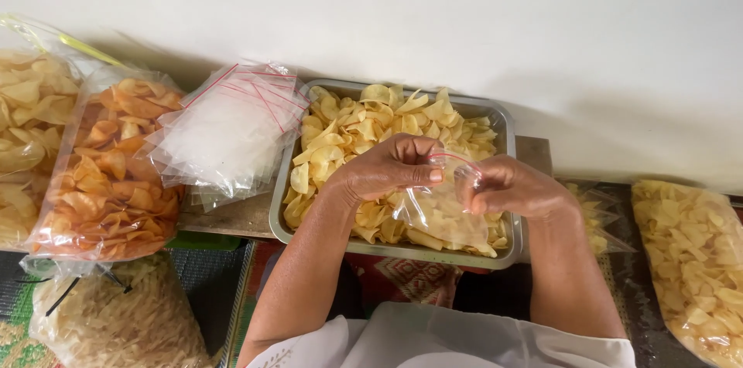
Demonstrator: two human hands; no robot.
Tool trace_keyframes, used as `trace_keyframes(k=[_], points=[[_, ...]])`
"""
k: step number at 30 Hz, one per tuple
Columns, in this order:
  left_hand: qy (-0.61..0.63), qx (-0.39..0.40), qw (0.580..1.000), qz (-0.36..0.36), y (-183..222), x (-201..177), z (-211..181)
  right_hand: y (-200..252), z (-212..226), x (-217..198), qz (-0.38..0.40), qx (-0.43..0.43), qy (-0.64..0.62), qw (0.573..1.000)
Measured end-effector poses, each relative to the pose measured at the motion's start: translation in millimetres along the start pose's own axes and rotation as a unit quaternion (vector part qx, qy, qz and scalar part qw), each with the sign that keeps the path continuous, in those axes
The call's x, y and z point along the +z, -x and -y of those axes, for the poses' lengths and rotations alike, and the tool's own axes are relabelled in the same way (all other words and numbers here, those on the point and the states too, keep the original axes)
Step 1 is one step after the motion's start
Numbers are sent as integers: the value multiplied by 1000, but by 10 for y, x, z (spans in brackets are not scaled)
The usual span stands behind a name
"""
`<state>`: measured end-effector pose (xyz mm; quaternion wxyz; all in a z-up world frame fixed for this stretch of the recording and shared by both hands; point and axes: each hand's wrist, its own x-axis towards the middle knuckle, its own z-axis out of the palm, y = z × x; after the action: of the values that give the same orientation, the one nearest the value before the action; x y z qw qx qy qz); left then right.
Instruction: The person scoops potato chips from a metal tray into a clear plastic bag and seals it. They repeat this process with multiple bags, placing the filled bags on the floor.
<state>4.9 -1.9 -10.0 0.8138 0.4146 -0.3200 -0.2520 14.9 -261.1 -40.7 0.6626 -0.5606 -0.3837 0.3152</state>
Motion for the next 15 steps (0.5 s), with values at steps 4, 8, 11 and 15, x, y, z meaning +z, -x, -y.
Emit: trace_keyframes(k=[4,8,11,15], points=[[-15,-52,998,19,18,-186,224,-33,172,60,-12,-45,-75,996],[-159,-70,985,17,50,-226,188,78,-81,-68,-81,-74,-81,991],[-296,-46,953,-41,68,105,-499,-118,190,126,-198,-56,75,976],[-398,-35,914,-72,121,34,-557,-141,365,120,-228,-31,237,944]])
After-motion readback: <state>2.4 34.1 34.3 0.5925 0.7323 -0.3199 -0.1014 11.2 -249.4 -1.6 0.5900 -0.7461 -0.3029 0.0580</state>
